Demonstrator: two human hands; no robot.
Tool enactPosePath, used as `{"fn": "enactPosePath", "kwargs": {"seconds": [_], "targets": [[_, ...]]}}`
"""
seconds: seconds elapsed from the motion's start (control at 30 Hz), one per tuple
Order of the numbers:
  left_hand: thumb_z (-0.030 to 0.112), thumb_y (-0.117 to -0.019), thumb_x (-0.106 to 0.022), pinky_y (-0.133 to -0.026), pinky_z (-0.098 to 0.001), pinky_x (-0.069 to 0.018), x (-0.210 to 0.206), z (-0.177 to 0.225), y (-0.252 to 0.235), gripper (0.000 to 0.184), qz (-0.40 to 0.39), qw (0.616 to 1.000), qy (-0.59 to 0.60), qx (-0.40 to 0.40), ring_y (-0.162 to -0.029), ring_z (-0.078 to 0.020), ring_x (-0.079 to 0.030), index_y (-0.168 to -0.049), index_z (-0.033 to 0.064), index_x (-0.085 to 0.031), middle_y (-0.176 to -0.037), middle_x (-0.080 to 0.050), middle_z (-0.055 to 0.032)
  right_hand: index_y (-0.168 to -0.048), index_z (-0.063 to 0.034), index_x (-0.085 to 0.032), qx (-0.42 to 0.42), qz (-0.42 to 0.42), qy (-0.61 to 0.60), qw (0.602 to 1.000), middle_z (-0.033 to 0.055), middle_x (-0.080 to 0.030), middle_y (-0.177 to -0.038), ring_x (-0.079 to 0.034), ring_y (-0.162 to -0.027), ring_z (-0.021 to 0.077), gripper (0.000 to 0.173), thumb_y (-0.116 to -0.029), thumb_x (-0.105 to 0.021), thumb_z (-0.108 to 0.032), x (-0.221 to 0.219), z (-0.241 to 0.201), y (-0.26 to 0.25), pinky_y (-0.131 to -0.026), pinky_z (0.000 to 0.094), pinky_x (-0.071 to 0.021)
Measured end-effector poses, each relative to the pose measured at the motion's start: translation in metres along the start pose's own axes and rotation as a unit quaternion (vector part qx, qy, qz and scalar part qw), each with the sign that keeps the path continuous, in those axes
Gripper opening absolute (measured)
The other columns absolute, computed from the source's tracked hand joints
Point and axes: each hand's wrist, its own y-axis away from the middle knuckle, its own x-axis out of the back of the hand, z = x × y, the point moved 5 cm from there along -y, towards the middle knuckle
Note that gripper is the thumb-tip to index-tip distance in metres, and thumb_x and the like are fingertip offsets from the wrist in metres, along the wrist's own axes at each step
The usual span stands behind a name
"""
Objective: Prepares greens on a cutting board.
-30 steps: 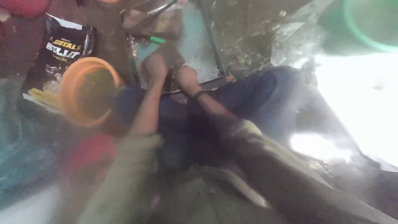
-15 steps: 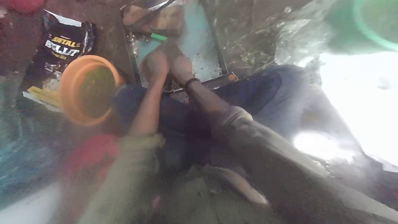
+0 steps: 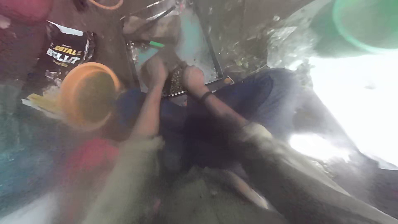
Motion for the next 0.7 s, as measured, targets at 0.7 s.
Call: {"fn": "enactPosePath", "kwargs": {"seconds": [0.7], "targets": [[0.019,-0.0948,-0.065,-0.098,-0.0622,-0.0540,0.003,0.001,0.007,0.026,-0.024,0.999,-0.020,0.043,-0.117,-0.0377,-0.068,-0.118,0.0167,-0.077,-0.121,-0.073,-0.0172,-0.129,-0.0055,-0.066,0.036,-0.018,-0.014,0.999,0.0220,-0.072,-0.112,-0.071,-0.102,0.0420,0.037,-0.0997,-0.055,-0.027,-0.024,-0.032,-0.026,-0.077,0.0624,-0.0568]]}}
